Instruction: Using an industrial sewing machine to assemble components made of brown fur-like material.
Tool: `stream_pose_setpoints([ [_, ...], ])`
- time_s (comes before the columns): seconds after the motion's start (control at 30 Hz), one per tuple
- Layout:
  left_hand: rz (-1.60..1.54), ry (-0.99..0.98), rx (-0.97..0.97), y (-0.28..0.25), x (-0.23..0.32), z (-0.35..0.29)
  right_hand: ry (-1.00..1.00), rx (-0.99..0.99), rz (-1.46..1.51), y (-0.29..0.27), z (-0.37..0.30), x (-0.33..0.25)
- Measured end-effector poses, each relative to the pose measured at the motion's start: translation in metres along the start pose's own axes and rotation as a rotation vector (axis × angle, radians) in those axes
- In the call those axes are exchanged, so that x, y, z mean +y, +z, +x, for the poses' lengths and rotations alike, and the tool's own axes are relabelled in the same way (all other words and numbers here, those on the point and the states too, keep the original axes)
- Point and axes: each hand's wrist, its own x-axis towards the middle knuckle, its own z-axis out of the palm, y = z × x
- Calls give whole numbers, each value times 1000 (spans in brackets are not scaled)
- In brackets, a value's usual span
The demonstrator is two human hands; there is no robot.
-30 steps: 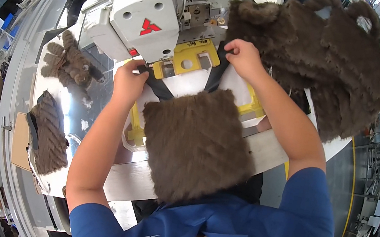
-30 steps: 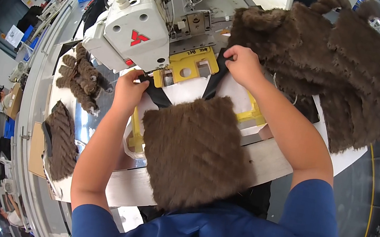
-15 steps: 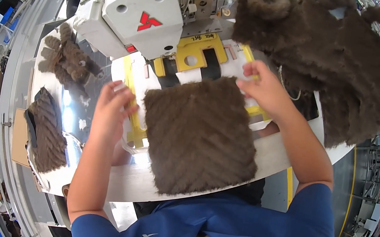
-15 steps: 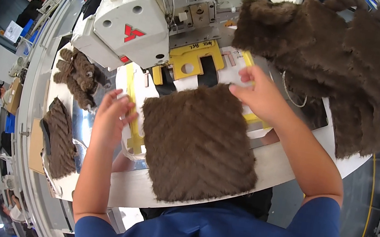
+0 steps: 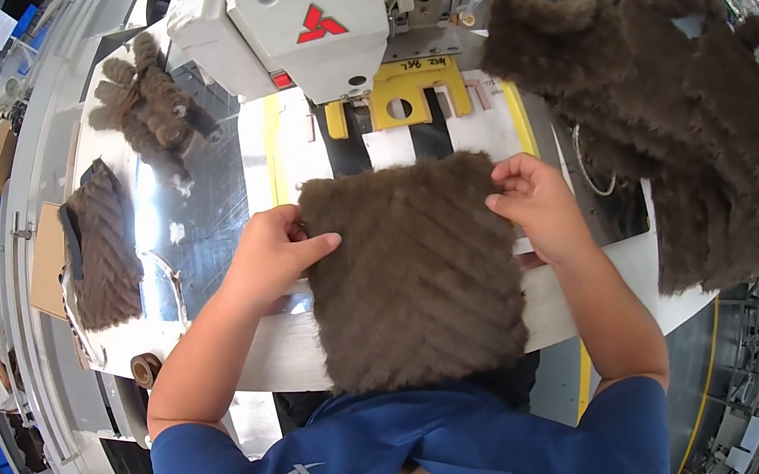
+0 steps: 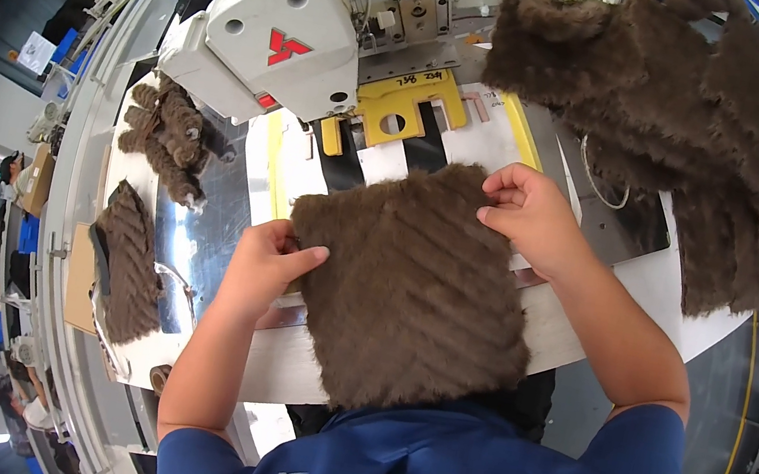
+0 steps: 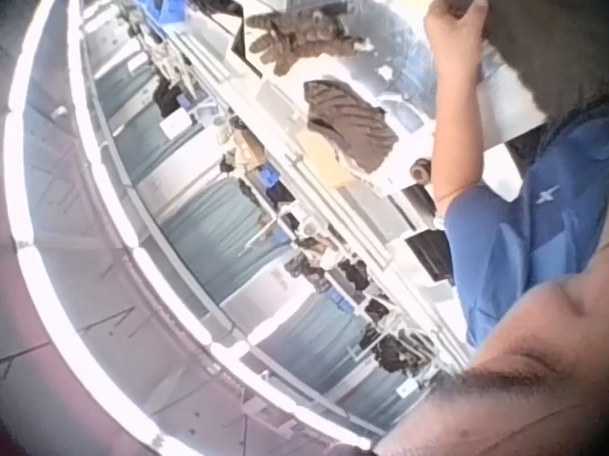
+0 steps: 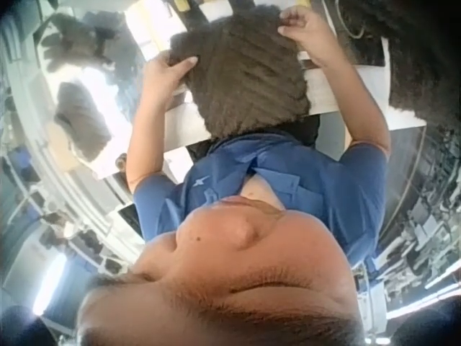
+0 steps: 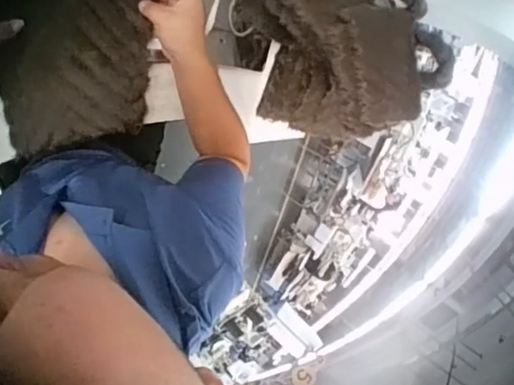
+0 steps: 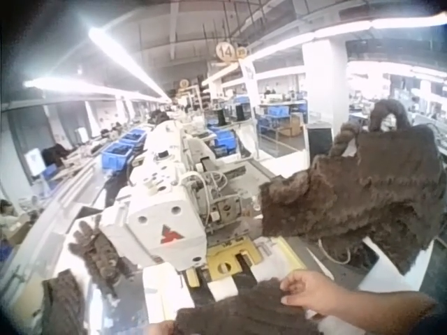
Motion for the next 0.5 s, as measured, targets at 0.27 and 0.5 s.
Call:
stream_pose_setpoints([
  [0.27,349,243,301,21,4,-6,161,141,-135,13,-20,-24],
  [0.5,586,430,302,28,-1,-3,24,-29,-499,25,-22,-21],
])
